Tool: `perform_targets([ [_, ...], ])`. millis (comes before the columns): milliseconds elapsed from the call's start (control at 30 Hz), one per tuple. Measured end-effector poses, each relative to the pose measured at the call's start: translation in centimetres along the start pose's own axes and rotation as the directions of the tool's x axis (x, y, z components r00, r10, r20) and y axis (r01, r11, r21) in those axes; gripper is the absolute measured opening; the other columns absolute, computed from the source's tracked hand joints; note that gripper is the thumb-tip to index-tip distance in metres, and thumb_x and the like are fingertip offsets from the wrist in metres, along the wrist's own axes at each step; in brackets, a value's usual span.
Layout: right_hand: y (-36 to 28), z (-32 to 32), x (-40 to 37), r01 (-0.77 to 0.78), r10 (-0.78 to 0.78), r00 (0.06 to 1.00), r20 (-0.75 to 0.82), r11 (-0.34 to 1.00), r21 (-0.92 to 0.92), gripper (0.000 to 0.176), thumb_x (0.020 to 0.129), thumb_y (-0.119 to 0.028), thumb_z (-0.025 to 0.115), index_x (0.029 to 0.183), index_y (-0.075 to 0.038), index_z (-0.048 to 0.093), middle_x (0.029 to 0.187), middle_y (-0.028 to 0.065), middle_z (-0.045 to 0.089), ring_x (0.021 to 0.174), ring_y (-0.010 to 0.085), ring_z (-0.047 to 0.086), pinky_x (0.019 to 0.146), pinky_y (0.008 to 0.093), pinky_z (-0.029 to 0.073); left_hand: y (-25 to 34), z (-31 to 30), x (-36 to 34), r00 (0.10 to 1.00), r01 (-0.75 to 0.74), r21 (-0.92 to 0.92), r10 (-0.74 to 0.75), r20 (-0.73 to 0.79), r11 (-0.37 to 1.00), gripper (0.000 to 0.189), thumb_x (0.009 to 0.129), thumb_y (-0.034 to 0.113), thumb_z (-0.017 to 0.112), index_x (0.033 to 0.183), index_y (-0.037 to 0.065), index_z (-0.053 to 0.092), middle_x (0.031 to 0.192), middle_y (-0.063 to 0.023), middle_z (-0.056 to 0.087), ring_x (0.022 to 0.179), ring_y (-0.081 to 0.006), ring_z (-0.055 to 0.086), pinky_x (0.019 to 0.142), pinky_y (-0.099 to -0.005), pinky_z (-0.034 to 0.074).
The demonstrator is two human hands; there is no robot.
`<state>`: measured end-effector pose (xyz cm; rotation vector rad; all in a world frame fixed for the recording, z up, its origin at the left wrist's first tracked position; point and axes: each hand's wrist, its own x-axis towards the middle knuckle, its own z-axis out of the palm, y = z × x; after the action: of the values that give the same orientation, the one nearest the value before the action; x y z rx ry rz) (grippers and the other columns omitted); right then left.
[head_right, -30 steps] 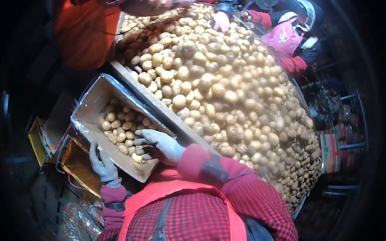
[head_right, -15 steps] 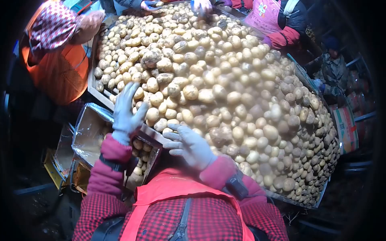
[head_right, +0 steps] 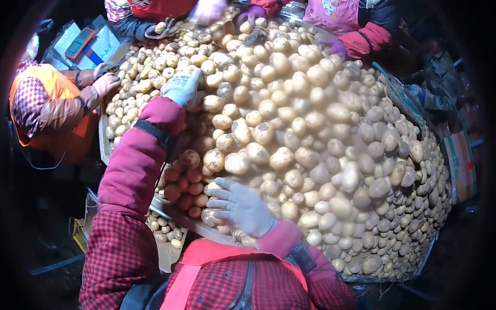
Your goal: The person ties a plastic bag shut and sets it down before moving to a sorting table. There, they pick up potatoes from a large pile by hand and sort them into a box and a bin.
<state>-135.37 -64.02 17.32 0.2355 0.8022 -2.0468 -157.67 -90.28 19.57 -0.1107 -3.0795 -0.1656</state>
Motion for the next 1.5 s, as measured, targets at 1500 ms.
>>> perform_targets([
  [1500, 2.0, -2.1, 1.6, 0.013, -0.008, 0.996, 0.09, 0.998, -0.055, 0.055, 0.107, -0.039, 0.042, 0.156, -0.013, 0.035, 0.149, 0.0217, 0.049, 0.135, 0.0409, 0.049, 0.092, 0.0493, 0.048, 4.3, 21.2, -89.6, -0.299, 0.953, -0.138, -0.921, -0.251, -0.271, 0.053, 0.098, 0.024, 0.054, 0.141, -0.007, 0.044, 0.12, -0.0209, 0.064, 0.107, -0.0323, 0.062, 0.097, -0.0405, 0.049],
])
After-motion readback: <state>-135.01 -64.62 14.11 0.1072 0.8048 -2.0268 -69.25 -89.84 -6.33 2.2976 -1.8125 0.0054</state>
